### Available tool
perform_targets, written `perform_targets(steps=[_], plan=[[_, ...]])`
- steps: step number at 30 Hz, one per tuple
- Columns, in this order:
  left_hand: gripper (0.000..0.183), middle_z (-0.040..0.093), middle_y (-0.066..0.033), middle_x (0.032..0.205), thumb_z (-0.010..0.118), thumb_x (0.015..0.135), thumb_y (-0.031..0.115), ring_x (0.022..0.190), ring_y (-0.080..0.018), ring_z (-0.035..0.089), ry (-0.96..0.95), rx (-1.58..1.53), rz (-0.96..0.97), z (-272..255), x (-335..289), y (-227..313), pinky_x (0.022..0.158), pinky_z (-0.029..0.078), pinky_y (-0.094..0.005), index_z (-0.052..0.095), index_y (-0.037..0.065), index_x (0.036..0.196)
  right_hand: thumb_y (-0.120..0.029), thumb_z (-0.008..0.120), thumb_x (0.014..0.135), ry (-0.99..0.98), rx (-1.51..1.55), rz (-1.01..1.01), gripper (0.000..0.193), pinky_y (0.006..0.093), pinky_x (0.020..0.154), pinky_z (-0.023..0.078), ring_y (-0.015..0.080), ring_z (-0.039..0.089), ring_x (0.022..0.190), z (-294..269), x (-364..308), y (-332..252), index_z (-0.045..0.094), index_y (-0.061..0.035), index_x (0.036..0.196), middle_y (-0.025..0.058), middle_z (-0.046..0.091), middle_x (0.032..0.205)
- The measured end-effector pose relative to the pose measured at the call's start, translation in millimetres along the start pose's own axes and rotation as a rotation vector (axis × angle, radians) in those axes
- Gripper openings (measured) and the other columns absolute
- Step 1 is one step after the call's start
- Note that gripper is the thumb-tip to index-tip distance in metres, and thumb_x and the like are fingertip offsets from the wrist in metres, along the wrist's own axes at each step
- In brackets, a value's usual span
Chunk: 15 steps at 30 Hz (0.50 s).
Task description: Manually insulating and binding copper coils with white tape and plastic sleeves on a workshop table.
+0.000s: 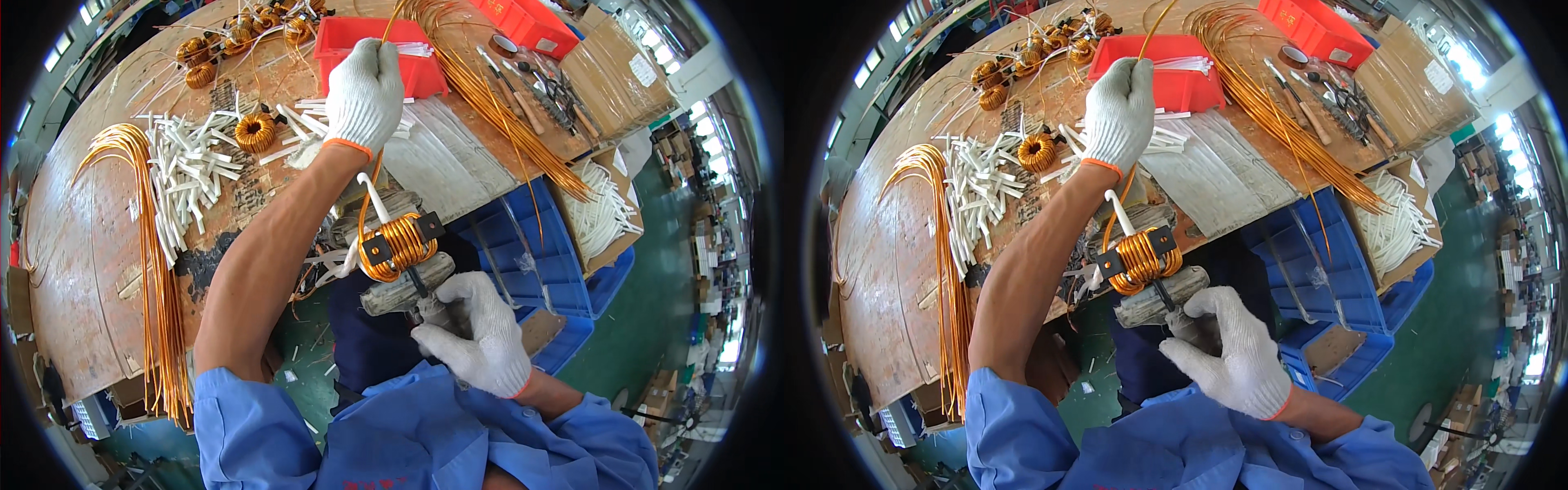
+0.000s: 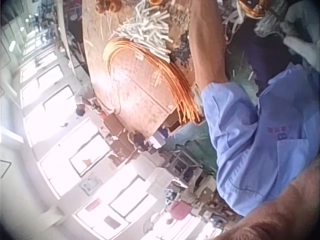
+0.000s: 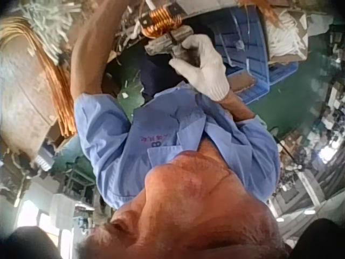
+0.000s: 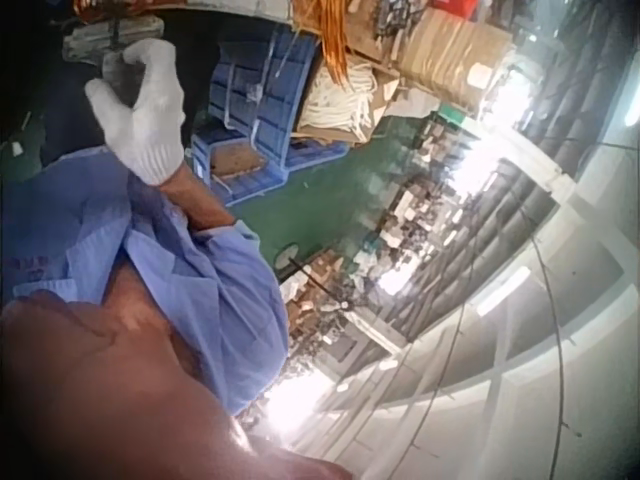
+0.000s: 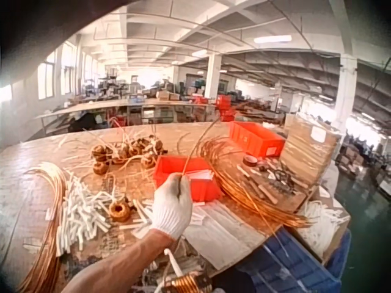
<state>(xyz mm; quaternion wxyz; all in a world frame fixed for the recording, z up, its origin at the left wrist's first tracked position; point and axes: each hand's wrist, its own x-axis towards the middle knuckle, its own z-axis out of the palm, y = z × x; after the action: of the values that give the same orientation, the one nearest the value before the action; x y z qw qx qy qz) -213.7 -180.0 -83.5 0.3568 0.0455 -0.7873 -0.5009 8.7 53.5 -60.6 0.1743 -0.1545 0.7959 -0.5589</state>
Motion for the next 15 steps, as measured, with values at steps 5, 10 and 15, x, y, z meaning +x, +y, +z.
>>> perform_targets(steps=[5,10,15], plan=[[0.038,0.075,-0.0245,0.092,0.057,0.113,0.034,0.092,-0.0418,0.075,0.031,0.007,-0.01,3.6,2.7,3.9,0.084,0.057,-0.0475,0.073,0.0,0.114,-0.002,0.085,0.092,-0.011,-0.37,-0.217,0.047,0.0352,0.077,0.064,0.0241,0.081,0.086,-10.4,3.3,-10.3,0.054,-0.0013,0.127,0.0147,0.075,0.103],[0.041,0.074,-0.0126,0.087,0.058,0.115,0.036,0.081,-0.0236,0.071,-0.003,-0.351,-0.324,-29.7,-18.7,33.0,0.082,0.06,-0.0421,0.073,-0.002,0.123,-0.01,0.074,0.102,-0.187,-0.43,-0.062,0.048,0.0482,0.076,0.064,0.0429,0.081,0.092,-19.3,-33.0,-0.1,0.047,0.0005,0.141,0.0247,0.077,0.103],[0.072,0.067,-0.0086,0.09,0.043,0.118,0.06,0.079,-0.0267,0.069,-0.175,-0.967,-0.782,-85.5,-99.4,67.5,0.082,0.064,-0.0458,0.057,-0.003,0.149,-0.014,0.069,0.107,-0.222,-0.308,0.025,0.037,0.0533,0.08,0.063,0.0484,0.079,0.097,-17.8,-47.3,20.1,0.047,0.0001,0.133,0.027,0.078,0.105]])
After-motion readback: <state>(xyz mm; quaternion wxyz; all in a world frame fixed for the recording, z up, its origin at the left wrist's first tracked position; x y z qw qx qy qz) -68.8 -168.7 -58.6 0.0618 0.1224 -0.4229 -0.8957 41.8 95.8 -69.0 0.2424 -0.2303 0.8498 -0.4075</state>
